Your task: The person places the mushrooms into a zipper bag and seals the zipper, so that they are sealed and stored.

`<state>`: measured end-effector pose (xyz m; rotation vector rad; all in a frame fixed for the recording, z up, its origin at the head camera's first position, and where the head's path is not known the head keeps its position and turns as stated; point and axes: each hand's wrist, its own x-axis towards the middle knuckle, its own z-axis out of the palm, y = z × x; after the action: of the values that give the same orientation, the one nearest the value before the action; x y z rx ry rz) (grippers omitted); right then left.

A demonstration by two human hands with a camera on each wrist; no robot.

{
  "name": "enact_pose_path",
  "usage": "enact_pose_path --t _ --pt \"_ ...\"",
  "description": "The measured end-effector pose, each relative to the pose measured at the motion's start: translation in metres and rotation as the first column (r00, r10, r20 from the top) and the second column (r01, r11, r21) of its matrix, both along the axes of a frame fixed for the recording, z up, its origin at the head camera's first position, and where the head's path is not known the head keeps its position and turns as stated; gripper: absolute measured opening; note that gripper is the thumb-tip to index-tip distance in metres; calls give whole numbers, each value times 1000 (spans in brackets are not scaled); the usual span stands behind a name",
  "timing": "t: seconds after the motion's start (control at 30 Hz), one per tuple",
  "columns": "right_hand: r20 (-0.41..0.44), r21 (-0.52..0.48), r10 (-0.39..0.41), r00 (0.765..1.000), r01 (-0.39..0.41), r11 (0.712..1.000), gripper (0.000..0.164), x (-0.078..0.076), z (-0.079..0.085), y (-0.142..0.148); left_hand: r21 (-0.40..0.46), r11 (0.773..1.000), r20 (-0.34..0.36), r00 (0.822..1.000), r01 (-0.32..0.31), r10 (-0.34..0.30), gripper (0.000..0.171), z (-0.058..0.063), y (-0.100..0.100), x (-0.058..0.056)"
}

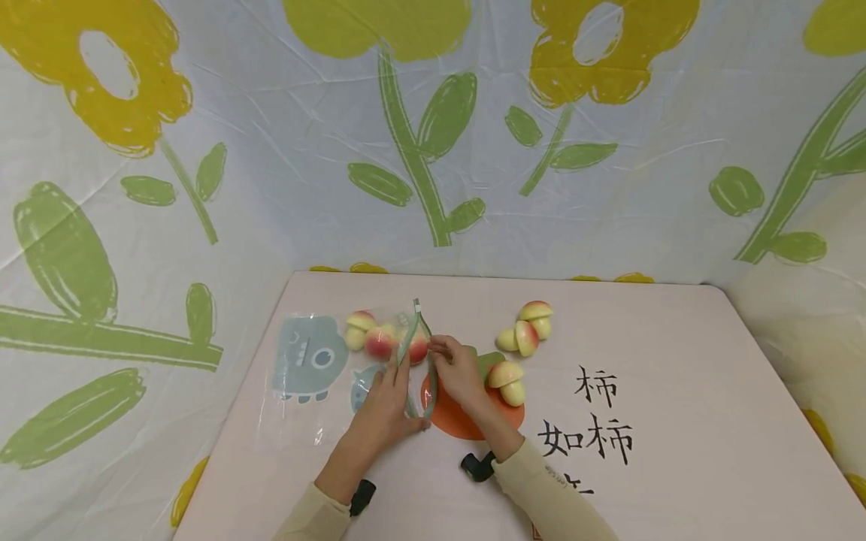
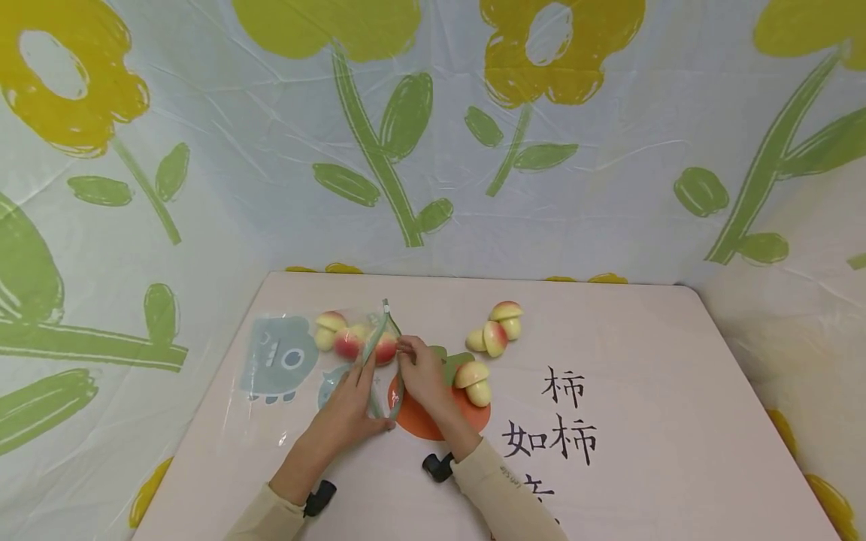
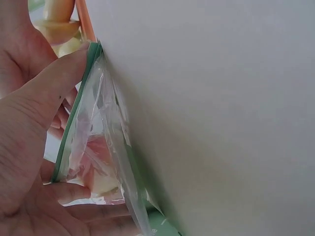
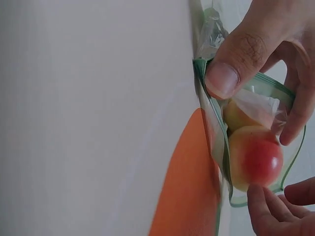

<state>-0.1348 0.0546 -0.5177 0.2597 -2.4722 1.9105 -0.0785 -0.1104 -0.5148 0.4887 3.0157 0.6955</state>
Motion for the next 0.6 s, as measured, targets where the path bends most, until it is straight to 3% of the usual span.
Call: enact_pose_path --t 0.37,0.47,0.6 --pt "130 -209 71 989 -43 977 41 4 4 -5 26 1000 -5 1000 8 -8 133 1 -1 0" --pt "159 -291 105 982 -56 955 44 4 5 -8 36 999 -3 1000 13 -13 132 1 0 0" --pt "192 -433 155 969 -58 900 50 4 5 -10 38 999 -5 1000 29 -29 131 0 1 -1"
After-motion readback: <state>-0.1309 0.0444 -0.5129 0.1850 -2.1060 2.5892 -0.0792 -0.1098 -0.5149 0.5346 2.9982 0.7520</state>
